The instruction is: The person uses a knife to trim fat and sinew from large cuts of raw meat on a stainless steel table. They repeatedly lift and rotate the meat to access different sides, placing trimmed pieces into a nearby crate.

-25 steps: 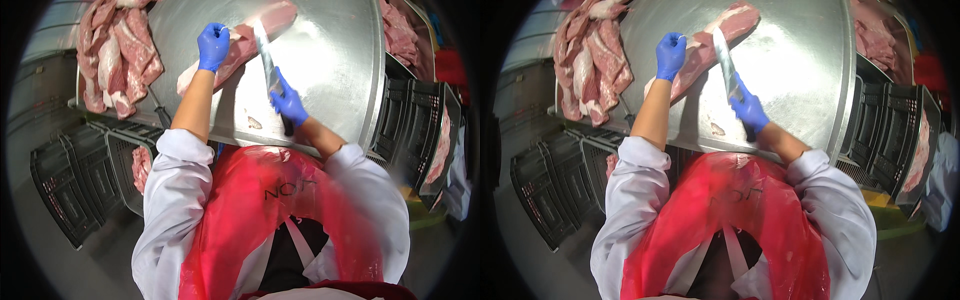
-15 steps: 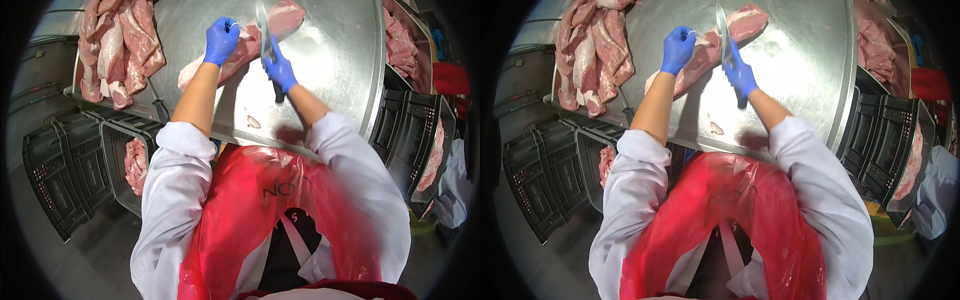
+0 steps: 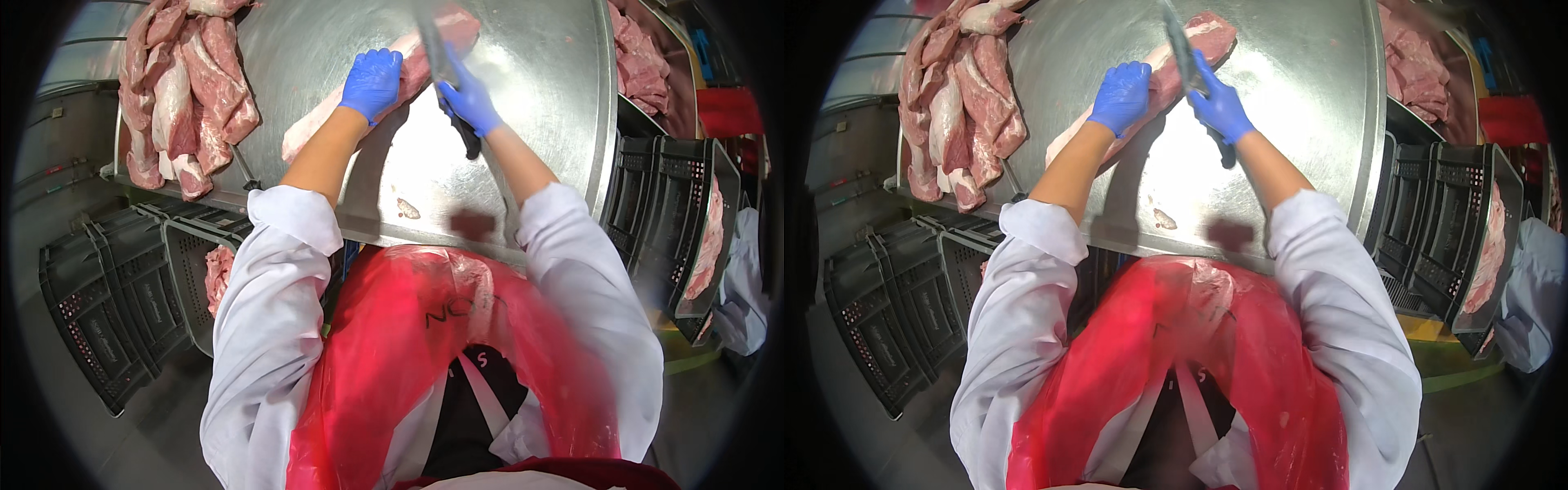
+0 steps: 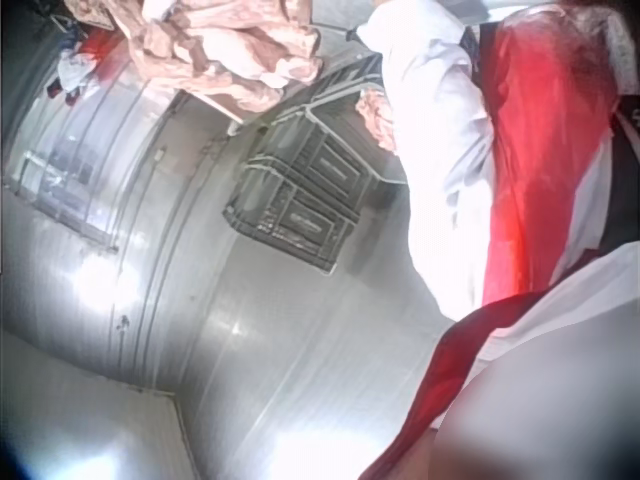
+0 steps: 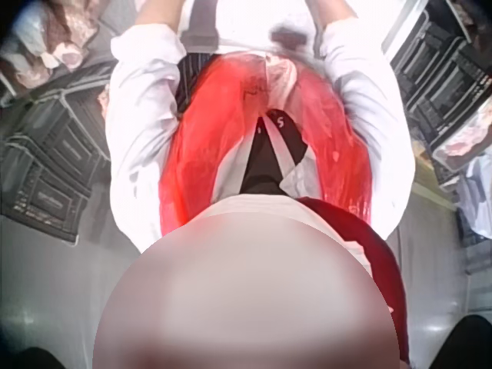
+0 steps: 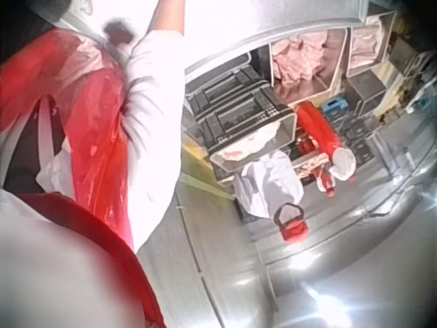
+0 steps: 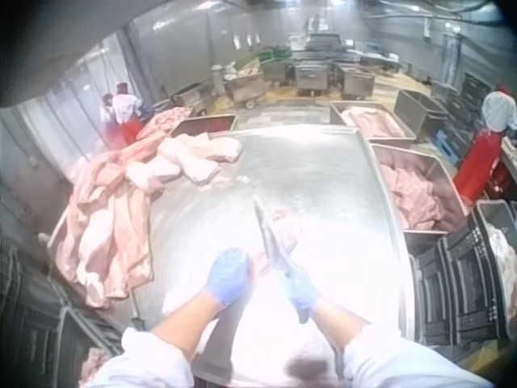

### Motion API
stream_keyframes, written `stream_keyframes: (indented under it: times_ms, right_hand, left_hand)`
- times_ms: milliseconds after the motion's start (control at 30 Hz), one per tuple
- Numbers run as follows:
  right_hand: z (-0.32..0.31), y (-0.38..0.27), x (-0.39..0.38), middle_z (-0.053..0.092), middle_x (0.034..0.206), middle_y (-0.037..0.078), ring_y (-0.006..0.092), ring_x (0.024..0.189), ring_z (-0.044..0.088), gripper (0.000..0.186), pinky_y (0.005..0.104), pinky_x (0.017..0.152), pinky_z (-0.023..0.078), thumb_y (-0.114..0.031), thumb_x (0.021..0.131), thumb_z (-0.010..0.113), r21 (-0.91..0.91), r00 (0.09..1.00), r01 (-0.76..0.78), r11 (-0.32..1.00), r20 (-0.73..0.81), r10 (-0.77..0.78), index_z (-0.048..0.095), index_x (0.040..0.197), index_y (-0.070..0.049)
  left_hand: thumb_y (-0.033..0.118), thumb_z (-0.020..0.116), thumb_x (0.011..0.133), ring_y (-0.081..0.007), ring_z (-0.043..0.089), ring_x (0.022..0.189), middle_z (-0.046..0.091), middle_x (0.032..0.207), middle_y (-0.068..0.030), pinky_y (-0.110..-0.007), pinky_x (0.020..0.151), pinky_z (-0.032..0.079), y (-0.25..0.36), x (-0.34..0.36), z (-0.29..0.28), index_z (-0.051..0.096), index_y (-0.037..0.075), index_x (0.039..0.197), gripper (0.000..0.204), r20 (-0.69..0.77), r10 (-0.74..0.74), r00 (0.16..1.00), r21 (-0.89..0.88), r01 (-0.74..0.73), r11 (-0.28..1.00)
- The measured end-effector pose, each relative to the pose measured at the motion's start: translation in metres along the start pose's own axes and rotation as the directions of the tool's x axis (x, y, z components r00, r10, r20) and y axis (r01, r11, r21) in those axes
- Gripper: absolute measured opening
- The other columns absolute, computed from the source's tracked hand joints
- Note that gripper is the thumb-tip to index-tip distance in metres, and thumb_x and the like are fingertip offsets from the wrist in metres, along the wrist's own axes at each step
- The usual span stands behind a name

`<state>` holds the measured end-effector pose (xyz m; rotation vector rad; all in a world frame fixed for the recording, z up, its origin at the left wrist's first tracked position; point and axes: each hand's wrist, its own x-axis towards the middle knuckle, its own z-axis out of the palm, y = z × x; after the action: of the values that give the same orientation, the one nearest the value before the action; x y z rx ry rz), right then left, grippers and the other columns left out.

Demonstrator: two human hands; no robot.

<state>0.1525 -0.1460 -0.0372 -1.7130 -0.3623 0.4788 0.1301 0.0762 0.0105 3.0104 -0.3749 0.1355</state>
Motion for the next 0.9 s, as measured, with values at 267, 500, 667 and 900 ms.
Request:
stream_keyframes:
  times_ms: [267, 500, 667, 900]
  right_hand:
    - [-0.007, 0.011, -0.077, 0.071, 0.083, 0.013, 0.0173, 0.06, 0.066, 0.077, 0.0318, 0.061, 0.058, -0.019, 0.096, 0.054, -0.152, 0.922, -0.161, 0.975, 0.33, 0.203, 0.017, 0.162, -0.033]
    - [0.05, -0.027, -0.001, 0.069, 0.106, 0.013, 0.0124, 0.061, 0.059, 0.076, 0.0281, 0.059, 0.054, -0.02, 0.095, 0.056, -0.001, 0.864, -0.126, 0.992, 0.492, 0.11, 0.022, 0.161, -0.032]
    - [-0.058, -0.036, 0.033, 0.072, 0.107, 0.009, 0.0152, 0.07, 0.061, 0.065, 0.0304, 0.075, 0.054, -0.019, 0.097, 0.052, -0.103, 0.989, -0.135, 0.985, 0.049, 0.141, 0.033, 0.158, -0.035]
    - [-0.135, -0.048, 0.112, 0.054, 0.131, 0.019, 0.0296, 0.116, 0.05, 0.066, 0.0377, 0.103, 0.041, -0.034, 0.096, 0.056, -0.6, 0.959, 0.049, 0.799, 0.251, 0.129, 0.033, 0.157, -0.022]
  left_hand:
    - [0.01, 0.054, 0.085, -0.0446, 0.066, 0.086, 0.067, 0.088, -0.0256, -0.054, 0.076, 0.05, 0.005, -0.012, -0.032, 0.061, 0.002, 0.091, 0.012, -0.063, -0.114, 0.991, -0.113, 0.106, 0.988]
    - [0.01, 0.053, 0.09, -0.0395, 0.067, 0.093, 0.068, 0.098, -0.0238, -0.046, 0.081, 0.052, 0.02, -0.078, -0.086, 0.06, -0.001, 0.105, 0.019, -0.117, -0.486, 0.866, -0.442, 0.392, 0.807]
    - [0.004, 0.047, 0.102, -0.0155, 0.058, 0.11, 0.06, 0.125, -0.0086, -0.028, 0.099, 0.044, -0.092, -0.293, -0.179, 0.046, -0.006, 0.138, 0.038, -0.065, -0.759, 0.648, -0.634, 0.56, 0.533]
    - [0.017, 0.068, 0.086, -0.0293, 0.057, 0.114, 0.059, 0.122, -0.0131, -0.039, 0.097, 0.047, -0.133, -0.49, -0.187, 0.05, 0.004, 0.14, 0.058, -0.143, -0.946, 0.291, 0.743, 0.663, 0.092]
